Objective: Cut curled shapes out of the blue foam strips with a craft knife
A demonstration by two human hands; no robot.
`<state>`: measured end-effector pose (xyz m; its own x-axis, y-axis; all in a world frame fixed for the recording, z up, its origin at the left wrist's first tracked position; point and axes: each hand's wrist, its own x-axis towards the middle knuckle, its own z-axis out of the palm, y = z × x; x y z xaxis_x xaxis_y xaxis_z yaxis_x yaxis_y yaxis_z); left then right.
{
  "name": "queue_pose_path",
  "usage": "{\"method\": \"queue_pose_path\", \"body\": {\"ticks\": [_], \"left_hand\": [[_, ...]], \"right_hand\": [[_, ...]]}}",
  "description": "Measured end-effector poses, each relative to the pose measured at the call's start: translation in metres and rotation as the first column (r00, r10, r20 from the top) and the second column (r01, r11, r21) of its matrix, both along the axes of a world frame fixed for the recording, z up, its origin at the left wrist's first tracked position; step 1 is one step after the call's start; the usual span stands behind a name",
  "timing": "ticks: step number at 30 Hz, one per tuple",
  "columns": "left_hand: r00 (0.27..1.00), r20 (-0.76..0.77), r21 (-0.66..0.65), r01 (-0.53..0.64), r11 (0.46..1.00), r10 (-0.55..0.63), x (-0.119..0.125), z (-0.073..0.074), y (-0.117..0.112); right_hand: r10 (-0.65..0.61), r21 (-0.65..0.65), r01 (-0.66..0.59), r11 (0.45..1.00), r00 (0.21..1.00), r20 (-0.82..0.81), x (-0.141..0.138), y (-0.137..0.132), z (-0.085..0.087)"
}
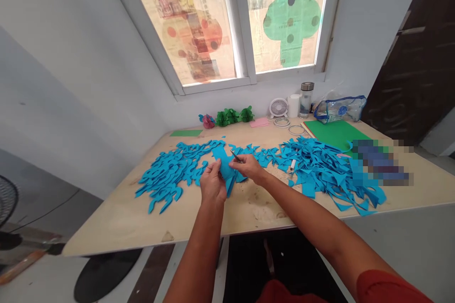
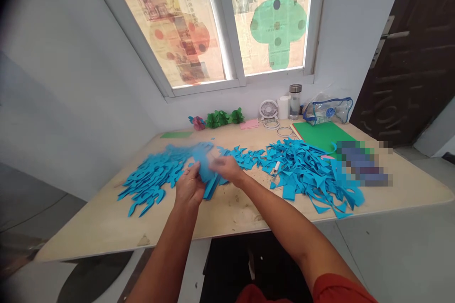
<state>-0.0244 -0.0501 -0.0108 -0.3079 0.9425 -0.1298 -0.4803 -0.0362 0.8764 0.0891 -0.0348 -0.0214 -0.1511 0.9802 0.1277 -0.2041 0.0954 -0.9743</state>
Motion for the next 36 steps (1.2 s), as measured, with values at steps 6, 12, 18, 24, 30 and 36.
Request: {"method": "queue_pose_path", "body": {"ticks": [6,12,18,24,30,36], "left_hand": [[0.97,-0.184,-0.017,0.155,0.988,-0.156,0.0,-0.004,-0.009],[0.941,-0.2,-0.047,0.268,0.962,-0.272,0.003,0.0,-0.012],[0.991,0.044,0.011,0.125,0.992,-0.126,0.008,0.01,-0.006],[0.996,0.071,0.049,0.043,0.998,-0.046,0.022,0.008,0.005],[0.993,0.109,0.1,0.028,0.995,-0.039,0.043,0.0,0.018],[0.987,0.15,0.11,0.043,0.993,-0.059,0.054,-0.009,0.037]], "right_hand": [[-0.113,0.006,0.112,0.994,0.993,0.025,0.013,-0.001,0.006],[-0.198,-0.021,0.199,0.98,0.98,0.033,0.021,-0.008,0.005],[-0.195,-0.114,0.186,0.976,0.978,-0.078,0.018,-0.022,-0.001],[-0.102,-0.135,0.088,0.987,0.989,-0.104,0.014,-0.031,-0.006],[-0.101,-0.128,0.085,0.988,0.987,-0.125,0.012,-0.022,-0.011],[-0.142,-0.123,0.124,0.985,0.979,-0.146,0.012,-0.003,-0.015]]}}
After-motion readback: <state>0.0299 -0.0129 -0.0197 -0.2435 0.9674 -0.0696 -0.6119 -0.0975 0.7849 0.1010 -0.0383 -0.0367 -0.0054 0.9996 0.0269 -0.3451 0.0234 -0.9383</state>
